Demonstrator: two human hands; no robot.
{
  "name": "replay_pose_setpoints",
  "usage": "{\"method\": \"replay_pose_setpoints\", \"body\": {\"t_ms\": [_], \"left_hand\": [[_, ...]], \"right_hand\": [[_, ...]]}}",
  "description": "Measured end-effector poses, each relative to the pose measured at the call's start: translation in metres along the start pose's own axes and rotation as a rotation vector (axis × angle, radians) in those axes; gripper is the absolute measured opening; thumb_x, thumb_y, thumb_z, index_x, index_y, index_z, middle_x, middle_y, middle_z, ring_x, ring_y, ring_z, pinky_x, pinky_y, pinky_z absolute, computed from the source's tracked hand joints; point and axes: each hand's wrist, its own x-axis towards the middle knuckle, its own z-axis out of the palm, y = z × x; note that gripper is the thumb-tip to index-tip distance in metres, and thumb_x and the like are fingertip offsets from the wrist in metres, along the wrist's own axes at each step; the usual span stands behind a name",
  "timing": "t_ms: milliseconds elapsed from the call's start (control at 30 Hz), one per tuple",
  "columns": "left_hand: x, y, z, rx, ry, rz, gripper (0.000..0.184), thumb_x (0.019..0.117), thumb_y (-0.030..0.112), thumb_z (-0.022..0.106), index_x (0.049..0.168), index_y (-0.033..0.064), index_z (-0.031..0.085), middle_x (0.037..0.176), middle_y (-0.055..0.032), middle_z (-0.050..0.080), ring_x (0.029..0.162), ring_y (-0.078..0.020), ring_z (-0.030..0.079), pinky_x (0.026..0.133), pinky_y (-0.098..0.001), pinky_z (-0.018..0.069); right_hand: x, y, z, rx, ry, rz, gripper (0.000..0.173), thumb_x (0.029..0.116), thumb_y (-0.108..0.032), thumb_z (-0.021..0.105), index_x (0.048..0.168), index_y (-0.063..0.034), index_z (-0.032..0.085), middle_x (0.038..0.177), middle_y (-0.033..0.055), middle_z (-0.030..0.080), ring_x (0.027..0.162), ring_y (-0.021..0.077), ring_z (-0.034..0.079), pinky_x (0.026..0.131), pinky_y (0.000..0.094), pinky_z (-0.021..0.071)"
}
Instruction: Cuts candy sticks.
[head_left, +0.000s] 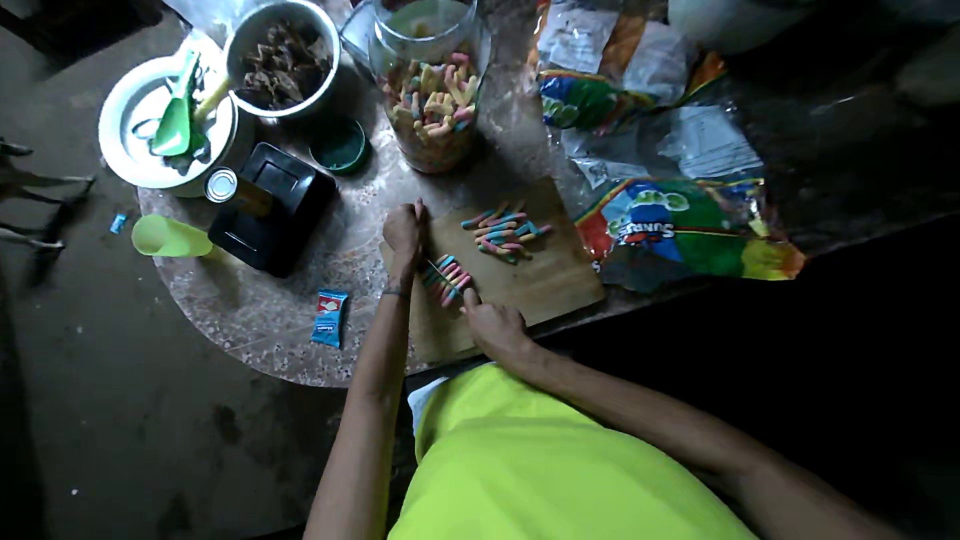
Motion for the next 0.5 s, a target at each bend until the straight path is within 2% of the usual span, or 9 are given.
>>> {"method": "replay_pose_setpoints", "body": {"t_ms": [67, 167, 233, 333, 400, 467, 500], "left_hand": [[-0.004, 0.002, -0.003, -0.029, -0.008, 0.002, 0.055, 0.1103, 0.041, 0.04, 0.102, -0.0034, 0.072, 0.108, -0.0259, 0.071, 0.109, -0.0429, 0.068, 0.092, -0.0623, 0.0505], [-0.007, -0.004, 0.0, -0.071, 0.024, 0.017, 0.051, 0.1094, 0.038, 0.043, 0.097, -0.0026, 0.071, 0.102, -0.0243, 0.071, 0.104, -0.0415, 0.068, 0.089, -0.0611, 0.0509], [-0.001, -0.002, -0.005, -0.071, 0.011, -0.008, 0.05, 0.109, 0.039, 0.044, 0.1, -0.0011, 0.072, 0.104, -0.0234, 0.071, 0.105, -0.0404, 0.068, 0.089, -0.0609, 0.0509], [-0.006, 0.002, -0.006, -0.055, -0.002, -0.022, 0.05, 0.1091, 0.038, 0.044, 0.101, -0.0015, 0.073, 0.106, -0.0236, 0.072, 0.106, -0.0402, 0.068, 0.091, -0.0604, 0.0512], [-0.008, -0.001, -0.003, -0.055, 0.009, -0.018, 0.049, 0.1092, 0.038, 0.044, 0.103, -0.0012, 0.072, 0.108, -0.0234, 0.071, 0.108, -0.0402, 0.068, 0.092, -0.0601, 0.0516], [-0.011, -0.009, -0.001, -0.066, 0.057, 0.049, 0.052, 0.1095, 0.042, 0.042, 0.106, -0.0007, 0.072, 0.11, -0.0243, 0.07, 0.108, -0.0416, 0.068, 0.091, -0.061, 0.0524], [-0.018, -0.017, 0.005, -0.085, 0.089, 0.113, 0.055, 0.11, 0.045, 0.039, 0.105, -0.0003, 0.069, 0.107, -0.0249, 0.068, 0.105, -0.0427, 0.067, 0.087, -0.0614, 0.0538]], "right_hand": [[0.008, 0.005, 0.02, 0.015, 0.076, -0.014, 0.048, 0.1146, -0.029, 0.028, 0.152, -0.0012, 0.038, 0.116, 0.029, 0.068, 0.11, 0.0461, 0.068, 0.09, 0.0574, 0.0532], [0.0, -0.004, 0.009, -0.01, 0.02, 0.016, 0.045, 0.1145, -0.025, 0.028, 0.154, -0.0042, 0.035, 0.12, 0.028, 0.067, 0.113, 0.0454, 0.067, 0.091, 0.0569, 0.0527], [0.003, -0.004, 0.006, -0.012, 0.02, 0.008, 0.044, 0.1147, -0.026, 0.027, 0.153, -0.0045, 0.035, 0.118, 0.0271, 0.067, 0.112, 0.0447, 0.068, 0.09, 0.0564, 0.0533], [0.017, 0.01, 0.03, 0.001, 0.116, -0.035, 0.046, 0.1142, -0.027, 0.029, 0.151, -0.002, 0.04, 0.111, 0.0276, 0.07, 0.107, 0.0451, 0.069, 0.088, 0.0572, 0.0538], [0.013, 0.01, 0.024, -0.009, 0.08, -0.029, 0.047, 0.1143, -0.028, 0.028, 0.153, -0.003, 0.037, 0.114, 0.0281, 0.069, 0.11, 0.0461, 0.068, 0.089, 0.0586, 0.0534], [0.008, 0.004, 0.011, 0.003, 0.052, -0.02, 0.048, 0.1144, -0.028, 0.029, 0.156, -0.0041, 0.033, 0.118, 0.0293, 0.067, 0.112, 0.0477, 0.067, 0.091, 0.06, 0.0529], [0.005, 0.0, 0.008, 0.009, 0.043, -0.012, 0.047, 0.1142, -0.027, 0.03, 0.155, -0.0047, 0.032, 0.119, 0.029, 0.067, 0.112, 0.0473, 0.067, 0.091, 0.0599, 0.0531]]}}
